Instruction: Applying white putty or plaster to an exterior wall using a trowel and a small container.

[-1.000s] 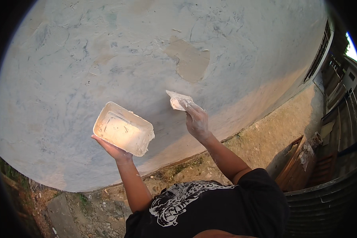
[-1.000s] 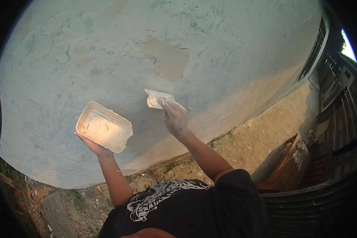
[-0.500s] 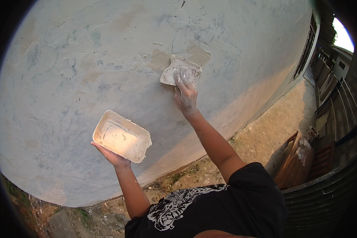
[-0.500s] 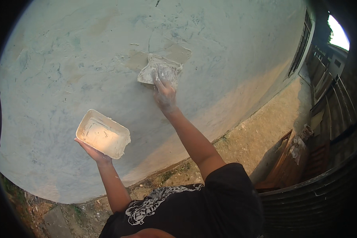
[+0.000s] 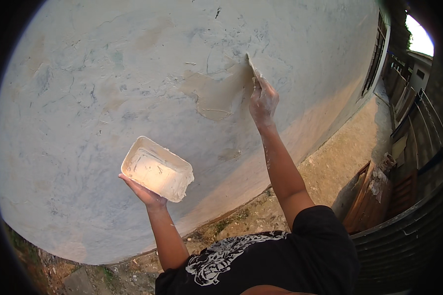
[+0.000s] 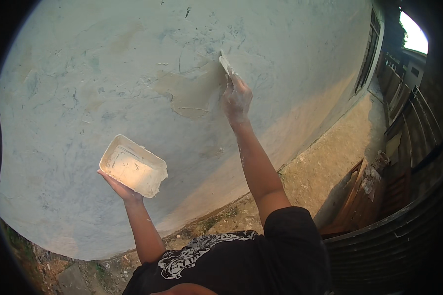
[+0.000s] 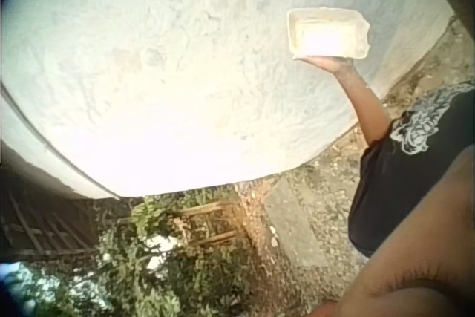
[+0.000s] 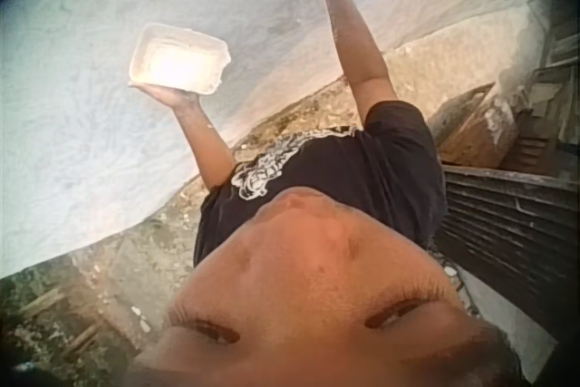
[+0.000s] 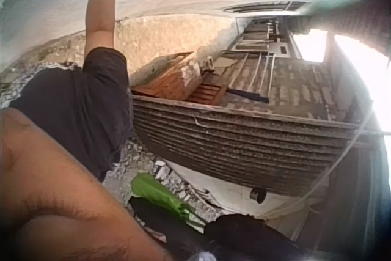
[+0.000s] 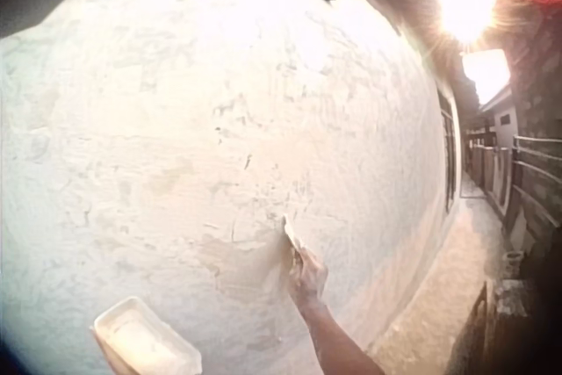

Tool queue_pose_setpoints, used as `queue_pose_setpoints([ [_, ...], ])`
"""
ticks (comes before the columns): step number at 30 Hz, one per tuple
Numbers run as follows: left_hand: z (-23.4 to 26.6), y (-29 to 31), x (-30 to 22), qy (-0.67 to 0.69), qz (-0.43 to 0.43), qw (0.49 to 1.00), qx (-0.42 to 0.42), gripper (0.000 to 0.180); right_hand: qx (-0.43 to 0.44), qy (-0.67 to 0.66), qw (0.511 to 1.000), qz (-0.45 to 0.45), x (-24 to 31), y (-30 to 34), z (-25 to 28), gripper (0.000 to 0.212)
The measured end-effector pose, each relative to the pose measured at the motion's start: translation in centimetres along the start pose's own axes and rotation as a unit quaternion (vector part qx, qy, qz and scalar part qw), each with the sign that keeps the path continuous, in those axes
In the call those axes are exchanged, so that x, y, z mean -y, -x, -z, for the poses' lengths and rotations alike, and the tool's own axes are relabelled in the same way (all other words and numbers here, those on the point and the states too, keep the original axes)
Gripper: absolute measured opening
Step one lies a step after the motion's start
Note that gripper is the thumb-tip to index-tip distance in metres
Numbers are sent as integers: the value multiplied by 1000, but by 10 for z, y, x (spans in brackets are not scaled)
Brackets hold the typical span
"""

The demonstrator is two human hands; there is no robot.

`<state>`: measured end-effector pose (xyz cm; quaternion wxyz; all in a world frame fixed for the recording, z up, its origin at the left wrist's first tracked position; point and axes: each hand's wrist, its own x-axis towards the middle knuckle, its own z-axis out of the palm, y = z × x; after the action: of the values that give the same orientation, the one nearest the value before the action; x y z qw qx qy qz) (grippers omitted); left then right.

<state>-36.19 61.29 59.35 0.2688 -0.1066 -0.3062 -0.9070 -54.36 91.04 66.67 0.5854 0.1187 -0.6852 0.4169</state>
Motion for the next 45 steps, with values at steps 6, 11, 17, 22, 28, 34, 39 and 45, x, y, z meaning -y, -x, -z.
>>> queue_pose_setpoints([
  [6, 3, 2, -7, -13, 3, 1000, 12, 75, 111, 15, 975, 190, 31, 111, -25, 46],
  [11, 13, 0, -8, -13, -24, 999, -33, 76, 178, -46, 966, 181, 28, 138, 10, 45],
  [17, 14, 10, -17, -12, -23, 999, -29, 76, 6, -20, 994, 111, 6, 87, 5, 46],
  [22, 11, 13, -18, -19, -30, 999, -23, 76, 59, -7, 996, 69, -2, 122, -40, 50],
  [28, 17, 15, -24, -37, -32, 997, -61, 76, 196, -63, 960, 188, 39, 192, -15, 52],
  [34, 16, 18, -26, -32, -26, 999, -6, 78, 33, -18, 998, -40, 0, 119, 15, 30],
  [39, 31, 21, -32, -34, -45, 997, -44, 78, -13, -9, 998, -68, -37, 78, 4, 26],
  [45, 28, 19, -42, -44, -48, 997, -40, 78, 59, -27, 997, 52, 16, 166, -24, 35],
])
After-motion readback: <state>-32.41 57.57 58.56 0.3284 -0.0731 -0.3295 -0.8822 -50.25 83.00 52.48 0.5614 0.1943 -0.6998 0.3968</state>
